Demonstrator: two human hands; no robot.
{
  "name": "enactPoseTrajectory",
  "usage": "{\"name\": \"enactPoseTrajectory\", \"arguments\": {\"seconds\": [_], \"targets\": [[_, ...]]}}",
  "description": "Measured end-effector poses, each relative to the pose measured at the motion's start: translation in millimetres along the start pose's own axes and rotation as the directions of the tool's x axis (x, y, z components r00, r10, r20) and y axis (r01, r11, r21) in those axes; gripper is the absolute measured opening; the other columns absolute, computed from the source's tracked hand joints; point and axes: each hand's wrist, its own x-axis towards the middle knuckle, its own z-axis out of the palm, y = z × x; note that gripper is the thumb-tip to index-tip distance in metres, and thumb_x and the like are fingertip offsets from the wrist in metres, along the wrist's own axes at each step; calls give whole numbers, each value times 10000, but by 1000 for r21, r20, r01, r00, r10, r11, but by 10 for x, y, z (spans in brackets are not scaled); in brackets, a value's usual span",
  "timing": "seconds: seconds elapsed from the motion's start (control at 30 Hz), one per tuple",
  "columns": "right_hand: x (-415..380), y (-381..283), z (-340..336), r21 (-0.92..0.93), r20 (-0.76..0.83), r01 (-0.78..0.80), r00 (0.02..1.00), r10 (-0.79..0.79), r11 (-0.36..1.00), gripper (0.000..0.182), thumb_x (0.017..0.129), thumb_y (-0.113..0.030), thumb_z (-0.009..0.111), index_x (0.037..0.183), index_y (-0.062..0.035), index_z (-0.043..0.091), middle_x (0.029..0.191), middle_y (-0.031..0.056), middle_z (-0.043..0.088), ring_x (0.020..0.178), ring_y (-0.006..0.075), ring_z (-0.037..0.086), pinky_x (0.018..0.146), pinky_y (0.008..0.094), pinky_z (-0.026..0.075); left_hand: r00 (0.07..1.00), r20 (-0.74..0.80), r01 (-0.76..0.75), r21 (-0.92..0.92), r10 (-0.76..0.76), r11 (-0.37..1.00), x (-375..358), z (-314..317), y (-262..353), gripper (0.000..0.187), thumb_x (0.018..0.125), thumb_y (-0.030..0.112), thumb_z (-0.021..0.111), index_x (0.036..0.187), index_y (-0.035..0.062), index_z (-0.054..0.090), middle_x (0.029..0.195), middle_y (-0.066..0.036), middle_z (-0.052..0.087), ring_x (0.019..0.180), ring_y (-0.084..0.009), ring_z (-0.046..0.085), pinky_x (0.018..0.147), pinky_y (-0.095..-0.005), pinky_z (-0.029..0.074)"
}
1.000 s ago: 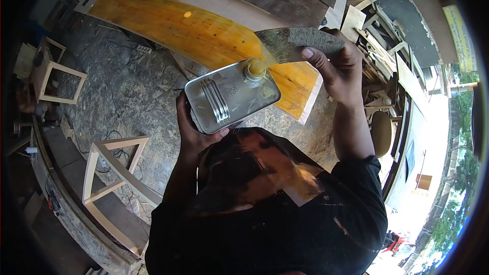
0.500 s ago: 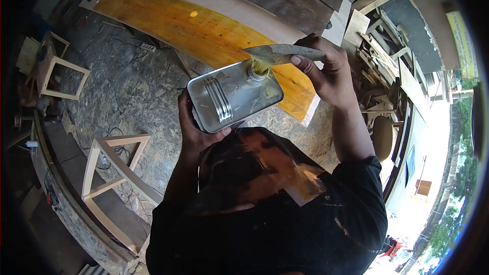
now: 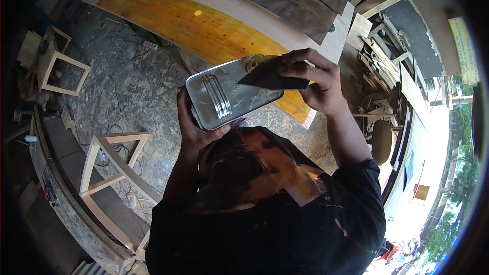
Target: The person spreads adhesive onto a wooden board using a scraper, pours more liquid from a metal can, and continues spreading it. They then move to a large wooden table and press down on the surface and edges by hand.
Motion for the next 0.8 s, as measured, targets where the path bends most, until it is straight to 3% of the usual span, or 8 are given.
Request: {"name": "enactPoseTrajectory", "arguments": {"seconds": [0.07, 0.1, 0.27, 0.33, 0.43, 0.47, 0.63, 0.8], "targets": [[-74, 14, 48, -72, 48, 69, 997, -66, 995, 468, 557, 63, 592, 962, -137, 716, 947, 50, 628, 908, 242, 631, 775, 341, 473, 1000, -15, 3, -11, -4, 1000, 11, 3, 10, 1113, 588, 262, 824, 1423, -21, 145, 1324, -191, 376, 1223, -302, 451, 1006, -424, 419], [-100, 19, 75, -117, 55, 106, 994, -100, 987, 471, 544, 52, 593, 956, -139, 715, 950, 53, 628, 907, 239, 632, 777, 343, 468, 1000, -27, 8, -21, -8, 1000, 17, 1, 17, 1112, 588, 259, 824, 1424, -20, 146, 1324, -190, 376, 1223, -302, 451, 1006, -423, 420], [-96, -65, -98, -38, 141, 108, 985, -102, 993, 394, 608, 35, 610, 966, -96, 708, 919, 64, 648, 890, 239, 640, 771, 341, 477, 1000, -13, 21, -8, -21, 1000, 46, -27, 39, 1112, 588, 256, 825, 1425, -22, 149, 1326, -191, 378, 1221, -304, 454, 1009, -424, 418], [-61, -42, -131, 19, 34, 83, 996, -83, 996, 309, 671, 25, 627, 954, -76, 702, 894, 69, 653, 870, 229, 645, 751, 330, 484, 1000, -5, 22, 1, -22, 1000, 58, -48, 16, 1114, 586, 257, 827, 1425, -22, 148, 1325, -191, 379, 1220, -304, 456, 1010, -425, 417], [43, -94, -172, 88, -215, -118, 967, 134, 989, 82, 843, -51, 660, 920, -32, 677, 835, 87, 660, 808, 181, 650, 702, 289, 491, 999, 33, 7, -3, -6, 1000, 63, -63, -12, 1114, 588, 254, 826, 1426, -24, 147, 1324, -192, 379, 1220, -304, 456, 1010, -427, 414], [37, -37, -156, 185, -241, -214, 936, 256, 959, 113, 865, -104, 678, 914, -5, 657, 815, 97, 661, 776, 154, 642, 706, 266, 478, 999, 35, -6, 7, 6, 1000, 62, -69, -20, 1116, 587, 261, 826, 1425, -25, 146, 1322, -193, 381, 1219, -305, 455, 1010, -428, 414], [91, 161, 70, 193, -187, -299, 924, 334, 934, 165, 867, -98, 679, 965, 26, 630, 830, 95, 672, 777, 123, 619, 718, 249, 469, 999, 35, -29, -6, 30, 1000, 65, -88, -62, 1122, 586, 299, 824, 1417, -29, 145, 1313, -193, 387, 1215, -307, 455, 1005, -428, 416], [68, 201, 245, 408, -210, -311, 883, 420, 858, 162, 880, -87, 668, 991, 18, 615, 879, 63, 675, 824, 92, 593, 767, 251, 471, 999, 28, -38, -2, 38, 999, 51, -119, -48, 1101, 578, 329, 840, 1391, -26, 186, 1284, -186, 391, 1205, -295, 454, 1004, -440, 404]]}}
